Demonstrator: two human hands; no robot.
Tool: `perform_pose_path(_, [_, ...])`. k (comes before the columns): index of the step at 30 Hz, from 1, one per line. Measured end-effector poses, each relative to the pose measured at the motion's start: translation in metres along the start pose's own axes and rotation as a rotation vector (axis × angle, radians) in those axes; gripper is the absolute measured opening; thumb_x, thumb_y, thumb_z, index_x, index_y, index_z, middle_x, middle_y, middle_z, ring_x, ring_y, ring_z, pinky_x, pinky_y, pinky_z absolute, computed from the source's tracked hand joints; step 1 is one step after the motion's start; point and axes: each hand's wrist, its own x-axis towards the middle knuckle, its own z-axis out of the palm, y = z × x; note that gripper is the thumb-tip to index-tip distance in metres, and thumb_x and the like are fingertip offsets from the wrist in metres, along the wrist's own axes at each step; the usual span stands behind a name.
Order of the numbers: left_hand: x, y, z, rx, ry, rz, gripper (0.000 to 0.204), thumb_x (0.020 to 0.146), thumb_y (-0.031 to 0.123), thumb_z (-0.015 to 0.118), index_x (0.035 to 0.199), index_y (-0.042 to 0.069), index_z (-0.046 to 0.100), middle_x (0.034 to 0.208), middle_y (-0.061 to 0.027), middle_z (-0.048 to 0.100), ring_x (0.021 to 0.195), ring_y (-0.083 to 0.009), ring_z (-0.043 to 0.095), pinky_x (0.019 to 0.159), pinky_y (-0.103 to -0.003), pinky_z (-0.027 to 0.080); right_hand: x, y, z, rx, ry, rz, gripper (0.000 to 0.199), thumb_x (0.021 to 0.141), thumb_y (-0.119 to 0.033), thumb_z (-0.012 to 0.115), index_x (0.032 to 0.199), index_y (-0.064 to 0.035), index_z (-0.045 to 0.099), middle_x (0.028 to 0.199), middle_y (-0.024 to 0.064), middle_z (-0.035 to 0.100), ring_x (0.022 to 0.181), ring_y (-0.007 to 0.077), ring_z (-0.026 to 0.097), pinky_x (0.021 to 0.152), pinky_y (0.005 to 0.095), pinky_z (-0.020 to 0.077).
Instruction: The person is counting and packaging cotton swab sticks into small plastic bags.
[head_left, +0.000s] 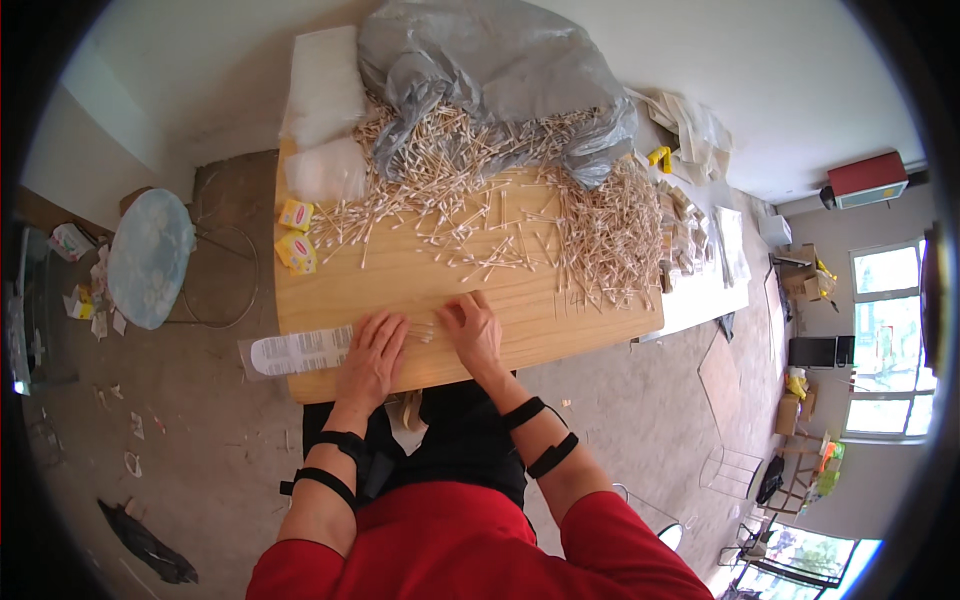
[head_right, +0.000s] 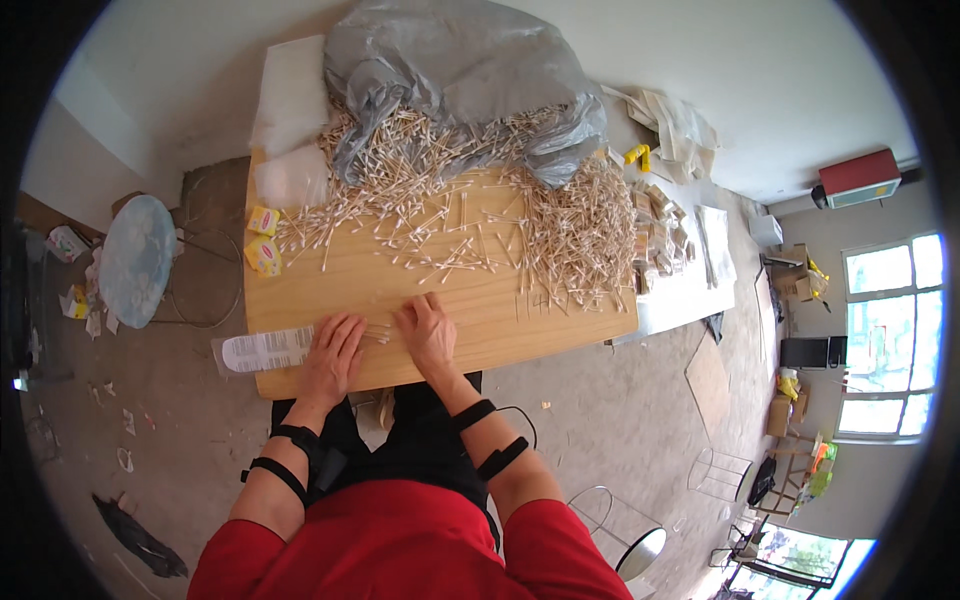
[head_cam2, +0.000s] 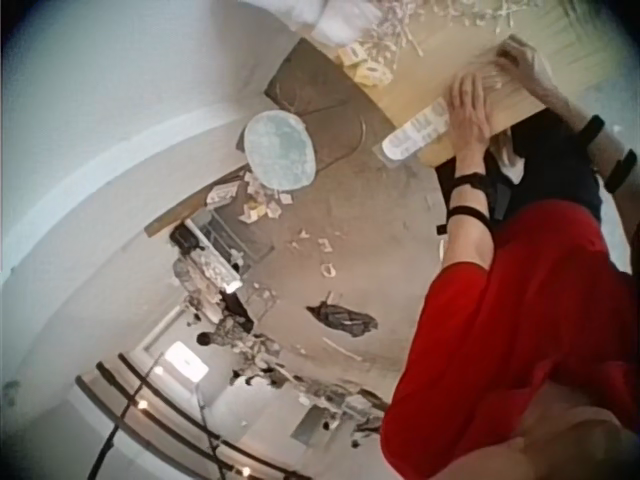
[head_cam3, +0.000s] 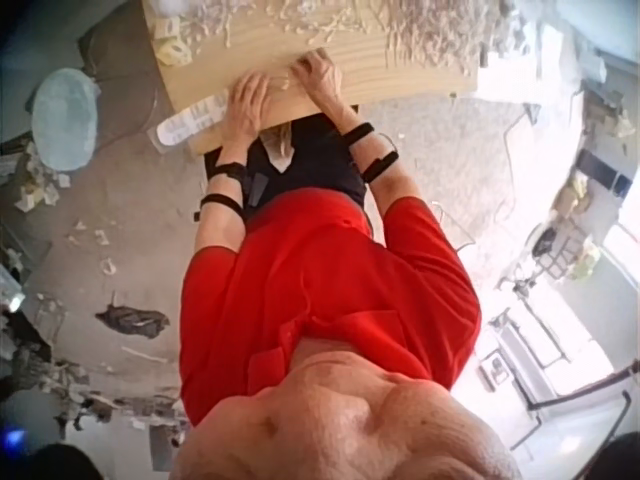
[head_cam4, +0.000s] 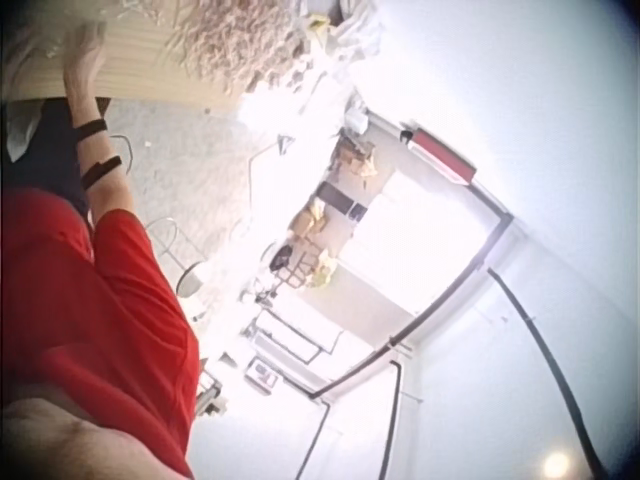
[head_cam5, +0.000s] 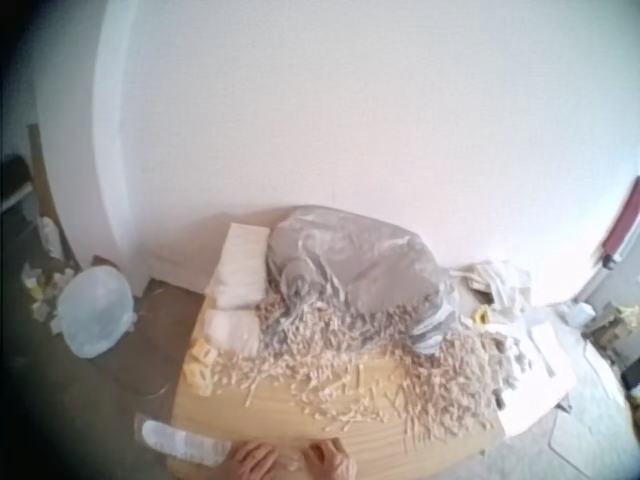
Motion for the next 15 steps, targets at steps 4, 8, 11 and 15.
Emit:
perform_pose_path(4, [0.001, 0.002, -0.001, 0.010, 0.000, -0.001, 0.050, 0.089, 0.014, 0.060, 0.137, 0.005, 0.048, 0.140, -0.0074, 0.047, 0.134, -0.0270, 0.040, 0.115, -0.044, 0.030, 0.025, -0.006, -0.002, 0.081, 0.195, -0.043, 0.010, 0.086, -0.014, 0.065, 0.094, -0.0094, 0.066, 0.093, 0.0117, 0.061, 0.082, 0.0349, 0.063, 0.067, 0.0452, 0.0511])
perform_pose_path(8, [0.003, 0.005, -0.002, 0.021, 0.034, 0.007, 0.047, 0.090, 0.015, 0.059, 0.136, 0.006, 0.050, 0.138, -0.0069, 0.048, 0.132, -0.0258, 0.041, 0.114, -0.043, 0.032, 0.074, 0.008, -0.005, -0.135, 0.125, -0.201, 0.009, 0.085, -0.013, 0.065, 0.093, -0.0095, 0.067, 0.097, 0.0101, 0.061, 0.078, 0.0334, 0.063, 0.066, 0.0440, 0.0506])
perform_pose_path(11, [0.002, 0.003, 0.003, 0.022, 0.032, 0.022, 0.047, 0.090, 0.015, 0.059, 0.135, 0.005, 0.050, 0.139, -0.0068, 0.047, 0.132, -0.0255, 0.041, 0.114, -0.043, 0.032, 0.088, 0.006, -0.002, -0.154, 0.044, -0.264, 0.009, 0.083, -0.012, 0.067, 0.092, -0.0100, 0.067, 0.095, 0.0085, 0.061, 0.077, 0.0318, 0.063, 0.065, 0.0424, 0.0502])
perform_pose_path(15, [-0.002, -0.002, 0.004, -0.006, 0.043, 0.021, 0.047, 0.090, 0.015, 0.059, 0.135, 0.004, 0.050, 0.140, -0.0072, 0.046, 0.133, -0.0258, 0.041, 0.114, -0.043, 0.032, 0.084, -0.014, -0.008, -0.058, 0.144, -0.278, 0.006, 0.081, -0.011, 0.071, 0.087, -0.0091, 0.068, 0.087, 0.0074, 0.062, 0.076, 0.0296, 0.063, 0.064, 0.0404, 0.0502])
